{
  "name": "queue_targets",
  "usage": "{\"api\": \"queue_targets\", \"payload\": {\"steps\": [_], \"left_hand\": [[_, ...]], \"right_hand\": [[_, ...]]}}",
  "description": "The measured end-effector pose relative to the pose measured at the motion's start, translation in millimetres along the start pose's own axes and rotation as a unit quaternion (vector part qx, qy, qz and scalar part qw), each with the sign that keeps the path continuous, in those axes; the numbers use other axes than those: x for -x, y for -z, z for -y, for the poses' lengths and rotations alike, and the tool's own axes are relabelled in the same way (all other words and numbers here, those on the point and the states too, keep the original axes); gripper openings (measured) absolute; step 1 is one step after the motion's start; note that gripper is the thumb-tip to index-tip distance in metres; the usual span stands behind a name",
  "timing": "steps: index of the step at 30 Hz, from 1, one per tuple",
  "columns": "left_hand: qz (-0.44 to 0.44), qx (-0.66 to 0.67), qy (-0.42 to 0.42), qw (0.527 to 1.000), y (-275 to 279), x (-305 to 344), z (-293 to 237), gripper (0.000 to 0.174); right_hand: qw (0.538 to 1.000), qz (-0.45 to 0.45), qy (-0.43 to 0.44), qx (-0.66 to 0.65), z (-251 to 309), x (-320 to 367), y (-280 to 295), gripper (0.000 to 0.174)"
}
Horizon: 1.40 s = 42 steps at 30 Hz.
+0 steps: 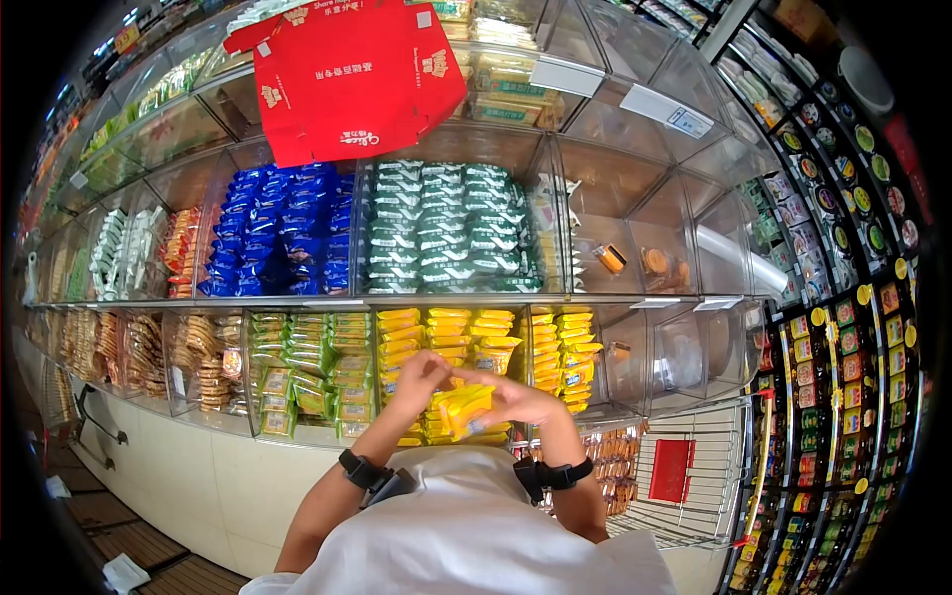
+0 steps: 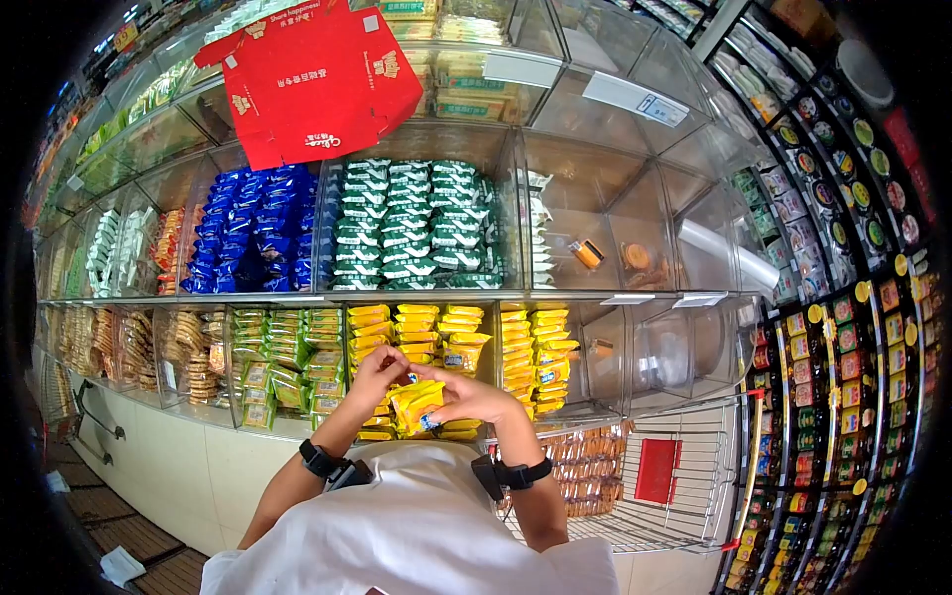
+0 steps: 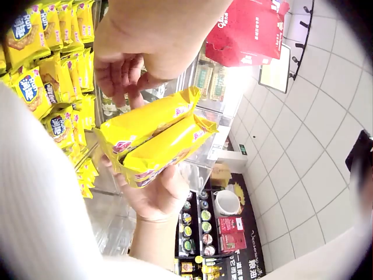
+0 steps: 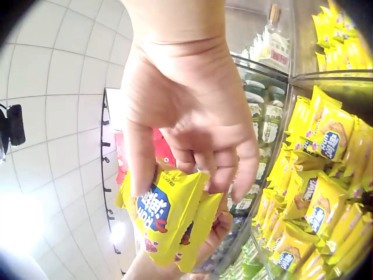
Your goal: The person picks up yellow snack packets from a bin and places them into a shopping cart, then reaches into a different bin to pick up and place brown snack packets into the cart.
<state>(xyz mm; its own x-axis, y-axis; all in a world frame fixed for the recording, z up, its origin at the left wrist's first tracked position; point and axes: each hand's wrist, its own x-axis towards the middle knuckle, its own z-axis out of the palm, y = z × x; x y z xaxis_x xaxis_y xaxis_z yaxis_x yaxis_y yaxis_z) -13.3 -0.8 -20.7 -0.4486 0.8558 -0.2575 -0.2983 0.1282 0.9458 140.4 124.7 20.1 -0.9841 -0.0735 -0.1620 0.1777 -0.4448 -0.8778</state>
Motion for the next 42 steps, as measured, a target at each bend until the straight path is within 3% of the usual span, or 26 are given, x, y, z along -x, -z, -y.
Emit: {"api": "queue_targets", "payload": {"steps": [27, 42], "left_hand": [[0.0, -0.01, -0.024, 1.0, 4.6, -1.1, 10.4, 0.01], [-0.011, -0.106, -0.038, 0.994, 4.5, 0.4, 9.0, 0.009]], "right_hand": [[0.993, -0.006, -0.063, 0.1, -5.4, -3.6, -0.9, 0.061], [0.99, -0.014, -0.084, 0.113, -16.8, -3.9, 2.0, 0.063]]}}
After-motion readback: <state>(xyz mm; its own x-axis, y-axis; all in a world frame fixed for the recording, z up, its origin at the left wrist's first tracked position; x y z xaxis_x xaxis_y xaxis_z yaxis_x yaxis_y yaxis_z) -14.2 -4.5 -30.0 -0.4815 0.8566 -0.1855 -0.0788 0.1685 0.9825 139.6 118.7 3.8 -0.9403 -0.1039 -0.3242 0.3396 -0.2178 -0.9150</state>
